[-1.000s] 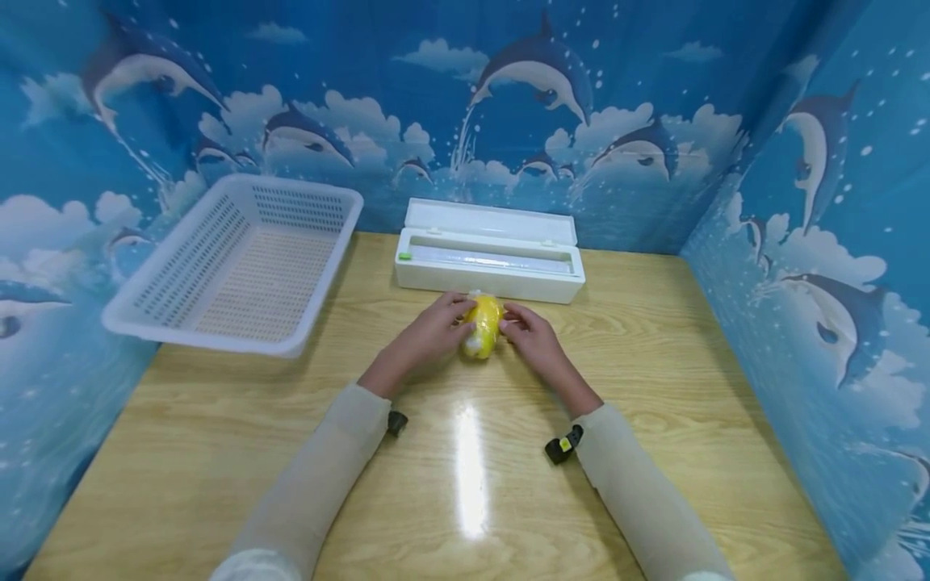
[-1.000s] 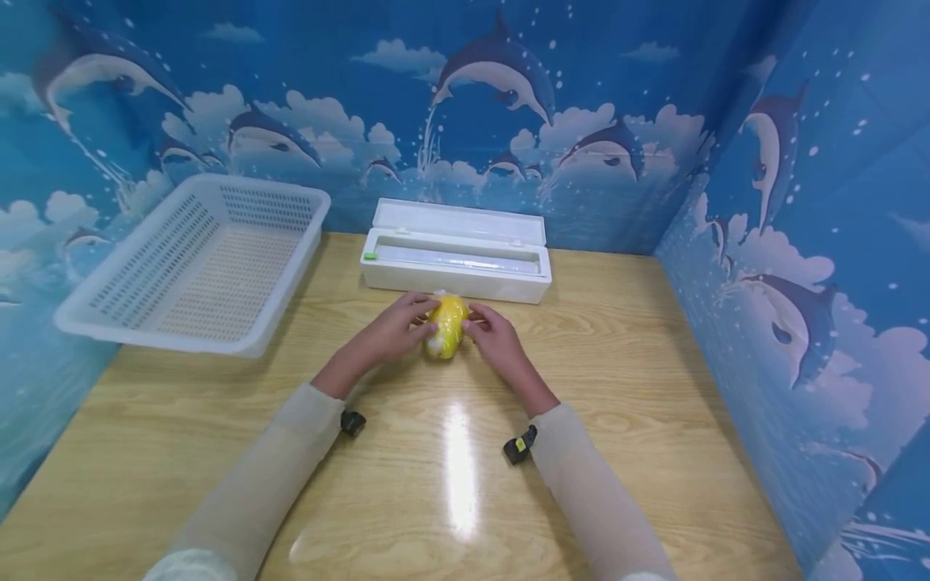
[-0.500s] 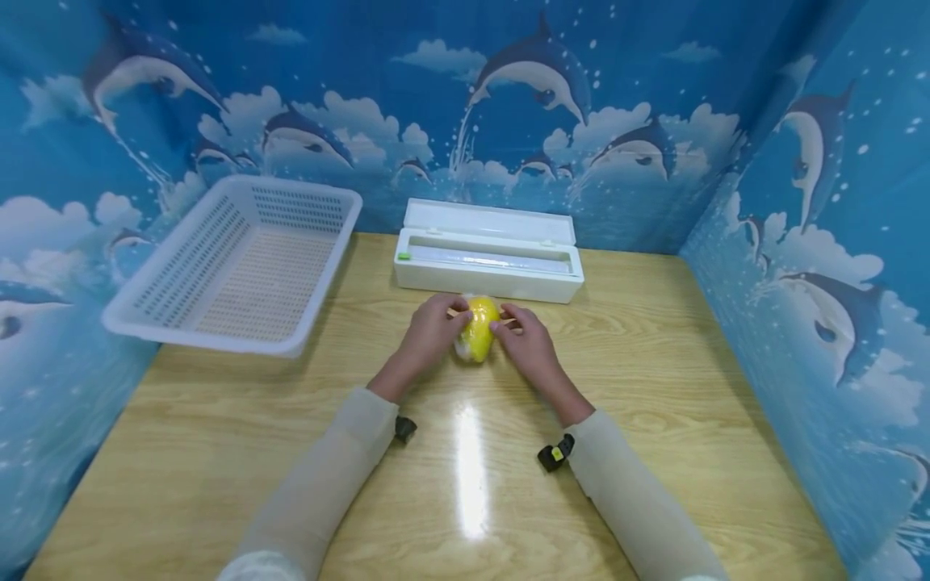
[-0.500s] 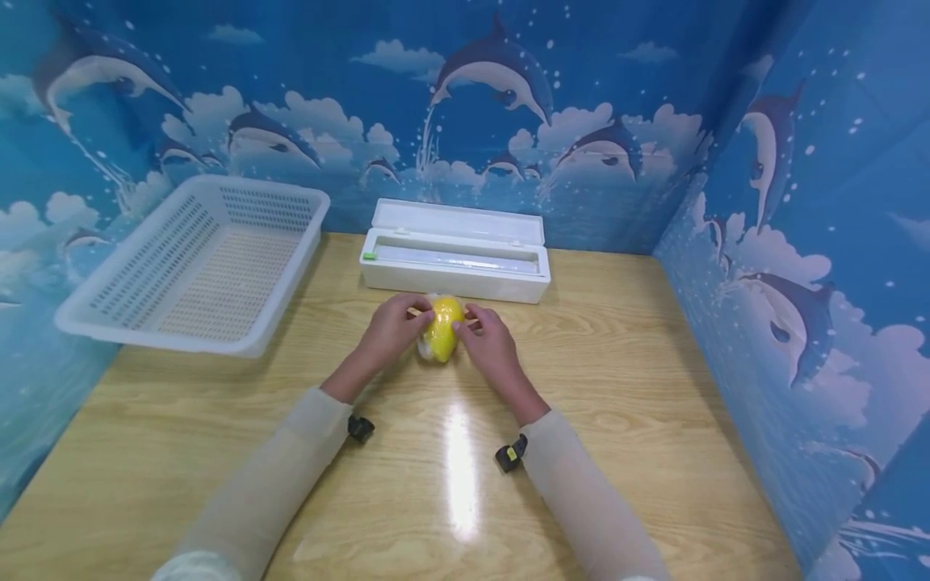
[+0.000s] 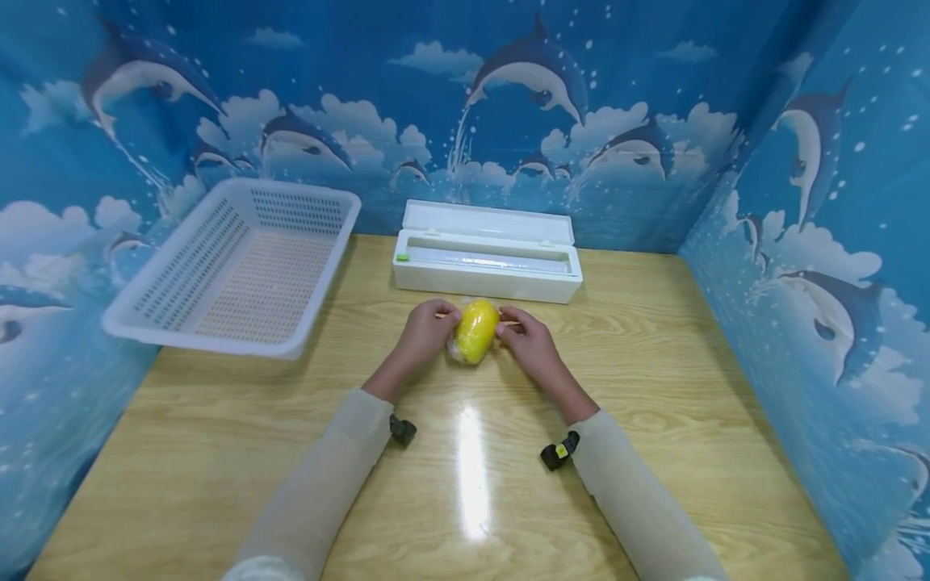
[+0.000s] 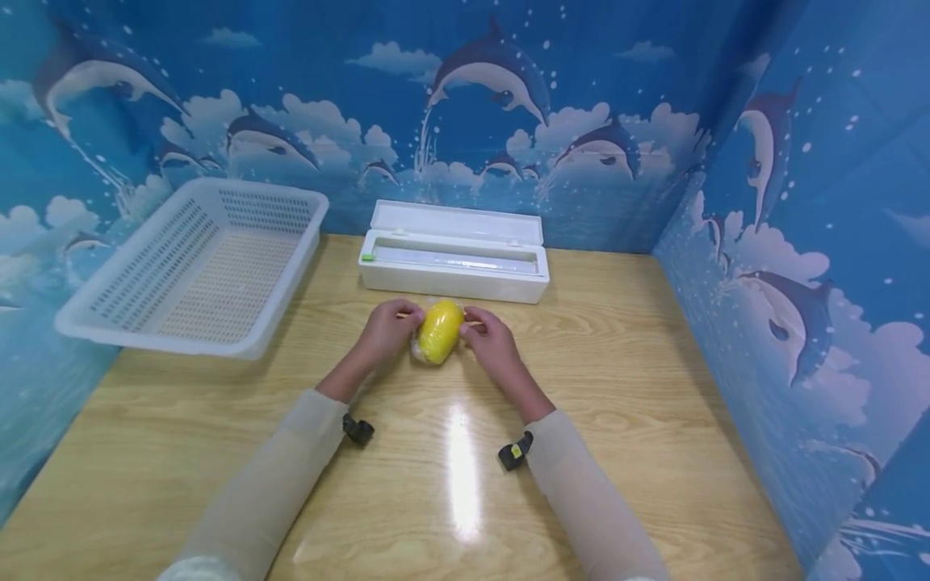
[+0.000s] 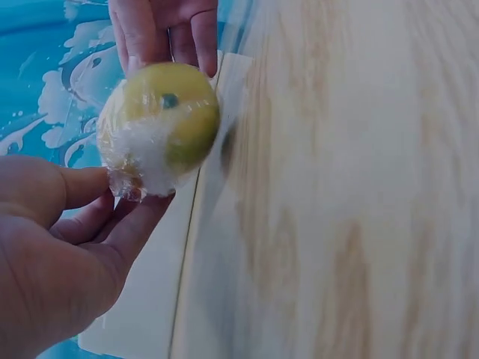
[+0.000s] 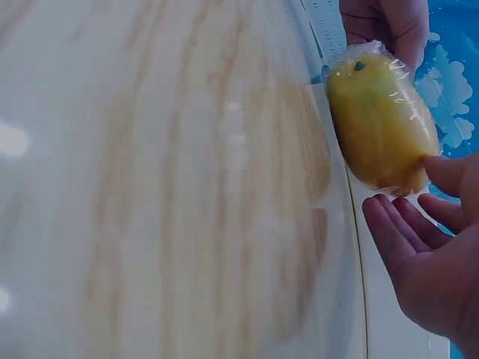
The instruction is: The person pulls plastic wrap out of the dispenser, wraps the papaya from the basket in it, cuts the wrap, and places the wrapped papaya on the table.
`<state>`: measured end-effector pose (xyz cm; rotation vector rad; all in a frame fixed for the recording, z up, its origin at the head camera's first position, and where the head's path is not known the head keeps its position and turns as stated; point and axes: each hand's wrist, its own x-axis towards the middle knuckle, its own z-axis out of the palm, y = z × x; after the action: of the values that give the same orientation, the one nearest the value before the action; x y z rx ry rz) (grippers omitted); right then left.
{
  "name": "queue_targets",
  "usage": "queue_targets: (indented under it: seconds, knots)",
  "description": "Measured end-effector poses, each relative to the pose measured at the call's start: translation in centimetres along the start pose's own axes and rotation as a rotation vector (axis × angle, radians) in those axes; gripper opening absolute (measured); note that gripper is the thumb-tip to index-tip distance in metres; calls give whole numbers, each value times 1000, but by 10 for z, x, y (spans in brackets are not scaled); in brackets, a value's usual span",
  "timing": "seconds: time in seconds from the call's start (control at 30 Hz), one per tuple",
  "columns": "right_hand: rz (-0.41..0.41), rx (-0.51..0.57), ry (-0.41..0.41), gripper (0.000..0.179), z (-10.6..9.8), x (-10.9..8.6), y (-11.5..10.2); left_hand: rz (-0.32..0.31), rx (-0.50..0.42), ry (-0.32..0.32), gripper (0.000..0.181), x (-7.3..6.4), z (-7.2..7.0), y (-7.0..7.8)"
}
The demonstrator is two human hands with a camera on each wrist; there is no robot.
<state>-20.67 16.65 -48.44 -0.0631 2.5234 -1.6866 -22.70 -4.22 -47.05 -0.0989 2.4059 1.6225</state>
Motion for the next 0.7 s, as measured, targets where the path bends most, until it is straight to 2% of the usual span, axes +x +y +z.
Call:
queue_targets:
  seconds: [0.17,0.37,0.5,0.6,0.7]
  knots:
    - [-24,32,-21,49,-2,-2,2,10,-78,1,24,1,-3,-5]
    - [-75,110,-61,54,-4,-4,2,-9,-187,-18,28,5,-4,-7]
    - [-74,147,-57,55,-4,-5,1,4,-260,-34,28,6,-3,-8]
    - [-73,148,-43,55,-4,-6,1,35,-265,-27,28,5,-1,-10]
    - [-74,158,-27,54,-3,-6,0,78,-232,-6,27,5,1,-11]
